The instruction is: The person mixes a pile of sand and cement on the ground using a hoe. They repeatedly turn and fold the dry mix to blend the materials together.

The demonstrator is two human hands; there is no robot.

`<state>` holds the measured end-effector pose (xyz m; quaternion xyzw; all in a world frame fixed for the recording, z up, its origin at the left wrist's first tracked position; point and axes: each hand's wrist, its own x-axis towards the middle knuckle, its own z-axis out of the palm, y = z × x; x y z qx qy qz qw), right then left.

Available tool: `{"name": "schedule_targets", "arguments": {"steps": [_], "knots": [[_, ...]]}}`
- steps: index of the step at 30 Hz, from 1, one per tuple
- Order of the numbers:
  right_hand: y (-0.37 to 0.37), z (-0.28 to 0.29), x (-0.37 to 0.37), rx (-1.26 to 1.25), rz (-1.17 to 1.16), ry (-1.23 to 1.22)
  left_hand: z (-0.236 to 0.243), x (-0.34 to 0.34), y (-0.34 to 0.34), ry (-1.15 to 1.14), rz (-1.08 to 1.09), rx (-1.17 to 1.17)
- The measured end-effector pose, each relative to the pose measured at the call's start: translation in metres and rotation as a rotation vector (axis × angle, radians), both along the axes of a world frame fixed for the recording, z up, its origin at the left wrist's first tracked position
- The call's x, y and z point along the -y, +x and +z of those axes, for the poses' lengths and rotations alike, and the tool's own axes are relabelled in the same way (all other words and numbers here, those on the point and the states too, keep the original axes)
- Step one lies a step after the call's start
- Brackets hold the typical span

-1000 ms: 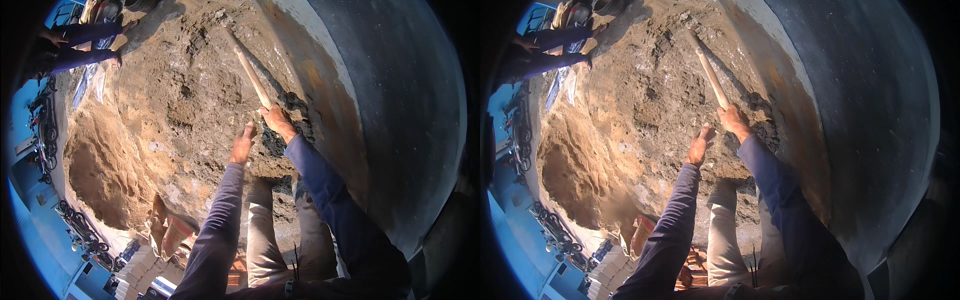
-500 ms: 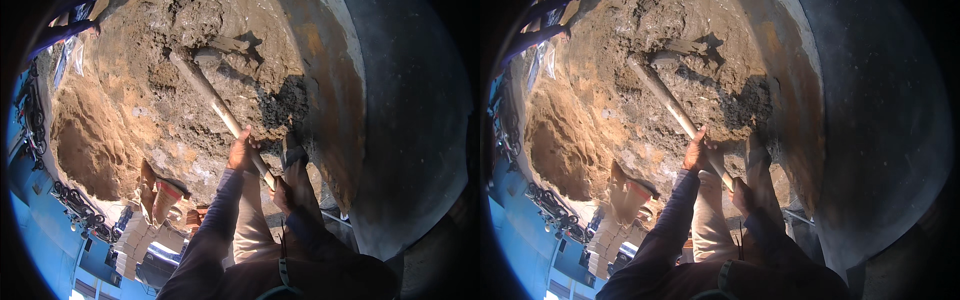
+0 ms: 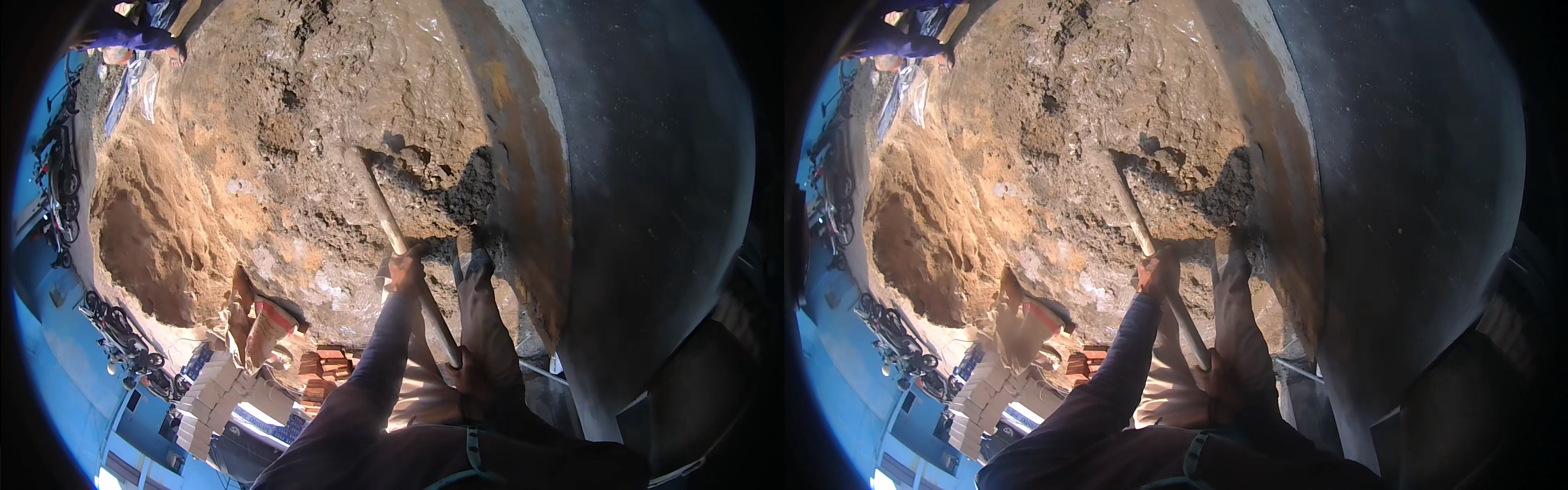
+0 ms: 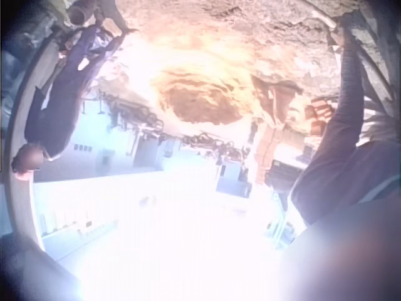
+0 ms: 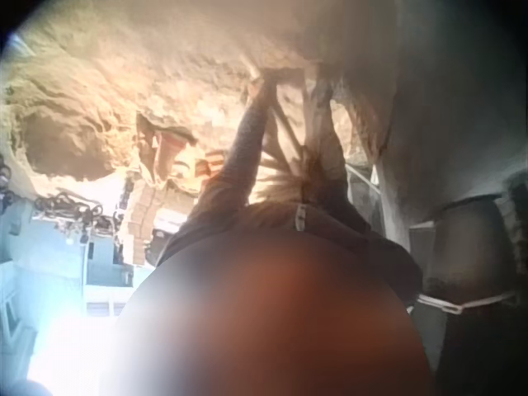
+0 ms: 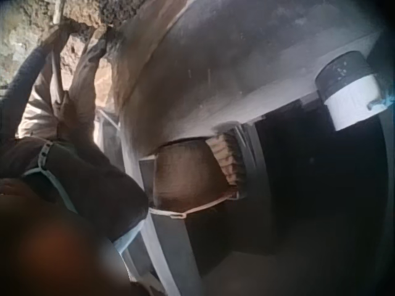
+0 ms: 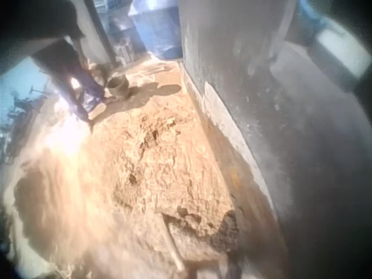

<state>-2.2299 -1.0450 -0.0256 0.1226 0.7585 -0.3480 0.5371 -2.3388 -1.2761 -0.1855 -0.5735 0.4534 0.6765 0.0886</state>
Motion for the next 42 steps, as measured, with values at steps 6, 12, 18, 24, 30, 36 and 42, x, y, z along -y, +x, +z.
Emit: {"name": "schedule_targets", "arguments": {"steps": [6, 12, 18, 24, 30, 36, 42], "knots": [[-0.087, -0.032, 0.043, -0.467, 0.323, 0.117, 0.033, 0.055, -0.125, 0.169, 0.18, -0.151], [-0.137, -0.105, 0.106, -0.288, 0.271, 0.011, -0.093, 0.116, -0.174, 0.064, 0.03, -0.262], [0.008, -0.006, 0.031, -0.124, 0.147, 0.016, -0.085, 0.017, 0.052, -0.136, -0.388, 0.046], [-0.029, -0.028, 0.04, -0.251, 0.036, -0.034, 0.042, 0.043, -0.085, 0.138, 0.061, -0.112], [-0.239, -0.117, 0.093, -0.369, 0.037, -0.108, -0.04, 0.078, -0.314, -0.186, 0.046, -0.482], [-0.131, -0.032, 0.098, -0.004, 0.019, 0.182, -0.113, 0.017, -0.145, 0.302, -0.1, -0.212], [-0.075, 0.114, 0.023, -0.044, 0.338, 0.357, 0.014, -0.038, -0.019, 0.714, 0.344, -0.107]]}}
